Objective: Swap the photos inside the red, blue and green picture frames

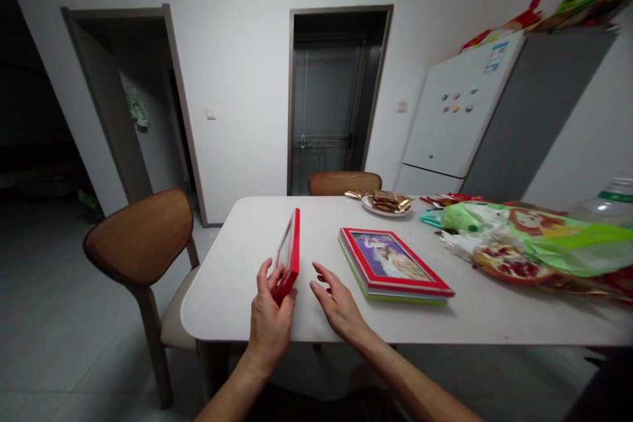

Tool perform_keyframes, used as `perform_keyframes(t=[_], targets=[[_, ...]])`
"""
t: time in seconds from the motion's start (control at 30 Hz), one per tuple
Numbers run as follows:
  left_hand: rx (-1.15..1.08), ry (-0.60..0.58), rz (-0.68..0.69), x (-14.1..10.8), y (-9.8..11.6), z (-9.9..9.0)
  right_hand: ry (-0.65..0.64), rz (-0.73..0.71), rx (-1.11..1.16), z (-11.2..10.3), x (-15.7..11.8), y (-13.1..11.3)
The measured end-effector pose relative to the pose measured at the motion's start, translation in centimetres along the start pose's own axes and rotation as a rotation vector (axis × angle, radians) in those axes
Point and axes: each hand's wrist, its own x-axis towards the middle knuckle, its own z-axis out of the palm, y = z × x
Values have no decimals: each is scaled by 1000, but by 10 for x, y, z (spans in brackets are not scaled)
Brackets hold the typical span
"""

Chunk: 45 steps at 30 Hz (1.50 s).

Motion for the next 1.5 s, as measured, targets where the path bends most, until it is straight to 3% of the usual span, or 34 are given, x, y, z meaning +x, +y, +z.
perform_keyframes(t=[0.13, 0.3, 0.4, 0.6, 0.83, 1.03, 1.13, 1.23, 1.5], targets=[[-123, 132, -20, 4, 4, -10, -89, -86, -74, 16, 3, -5], [-278, 214, -127, -4, -22, -16, -218, -177, -213, 18, 1, -2], [-202, 152, -196, -11, -41, -21, -232, -199, -348, 13, -4, 2], [256, -16, -247, -24, -55, -30, -259, -190, -534, 0, -10, 6], [618, -124, -15, -34, -64, -28, -284, -201, -613, -6, -14, 9], [643, -285, 123, -21, -60, -31, -333, -236, -605, -6, -2, 9], [588, -439, 152, -10, -57, -29, -456, -348, -506, -1, 8, 4], [580, -486, 104, -6, -53, -27, -568, -409, -441, 8, 15, 2], [562, -471, 57, -8, -49, -28, -435, -366, -384, 21, 15, 8]])
